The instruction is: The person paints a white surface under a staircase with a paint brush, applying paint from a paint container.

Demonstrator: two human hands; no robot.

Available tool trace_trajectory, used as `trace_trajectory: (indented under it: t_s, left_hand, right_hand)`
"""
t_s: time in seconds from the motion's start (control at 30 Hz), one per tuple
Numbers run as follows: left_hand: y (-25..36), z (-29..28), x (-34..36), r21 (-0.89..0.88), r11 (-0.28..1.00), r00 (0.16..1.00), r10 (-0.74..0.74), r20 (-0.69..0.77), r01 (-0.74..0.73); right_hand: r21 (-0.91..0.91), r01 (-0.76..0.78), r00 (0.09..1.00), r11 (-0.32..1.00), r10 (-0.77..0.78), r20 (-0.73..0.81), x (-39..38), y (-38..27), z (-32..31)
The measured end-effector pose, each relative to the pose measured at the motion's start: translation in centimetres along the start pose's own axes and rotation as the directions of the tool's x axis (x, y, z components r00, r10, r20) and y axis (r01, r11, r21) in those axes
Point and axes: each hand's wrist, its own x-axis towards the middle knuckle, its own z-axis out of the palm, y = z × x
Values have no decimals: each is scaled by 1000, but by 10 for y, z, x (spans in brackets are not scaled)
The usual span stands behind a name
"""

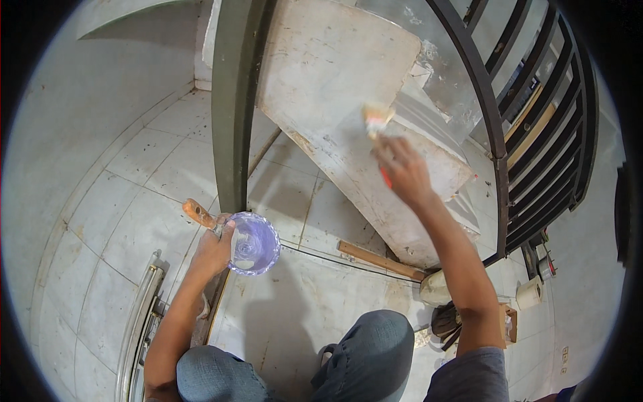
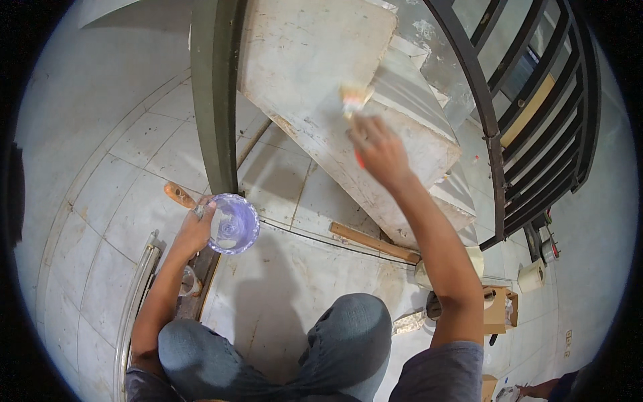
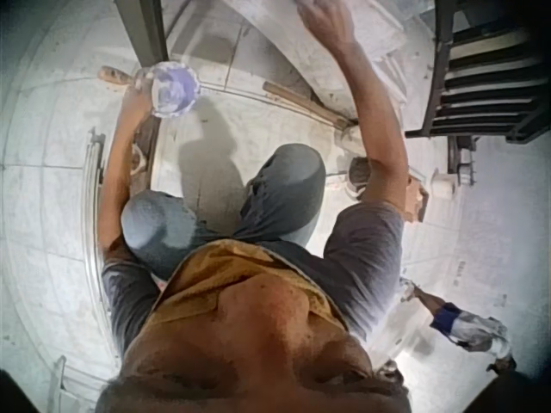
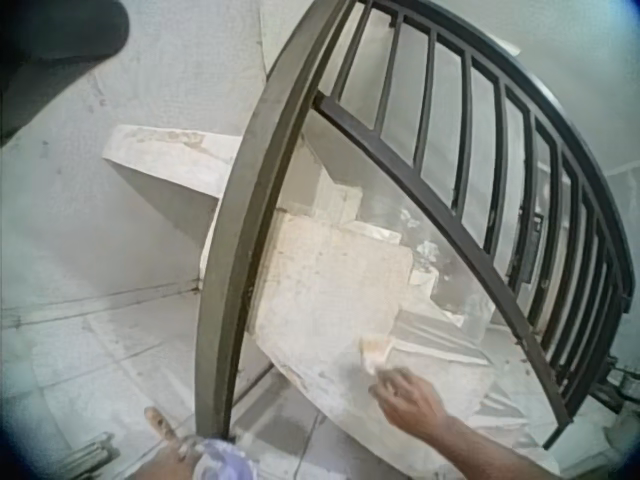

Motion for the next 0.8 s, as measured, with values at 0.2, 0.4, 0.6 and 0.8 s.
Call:
trace_trajectory:
  t_s: [0.2, 0.4, 0.6, 0.8]
  left_hand:
    - [-5, 5, 3, -73, 991, 994, 109, -7, -109]
    - [-24, 6, 11, -24, 997, 997, -72, -17, 72]
    - [8, 0, 0, -42, 999, 1000, 17, 23, -16]
    - [-7, 1, 2, -162, 987, 999, 25, 36, -19]
  right_hand:
    - [393, -77, 996, 916, 55, 67, 10, 12, -7]
    - [198, -258, 916, 946, 305, -261, 58, 38, -63]
    - [-80, -278, 905, 957, 234, -355, 8, -31, 27]
    - [193, -190, 981, 963, 176, 86, -70, -138, 130]
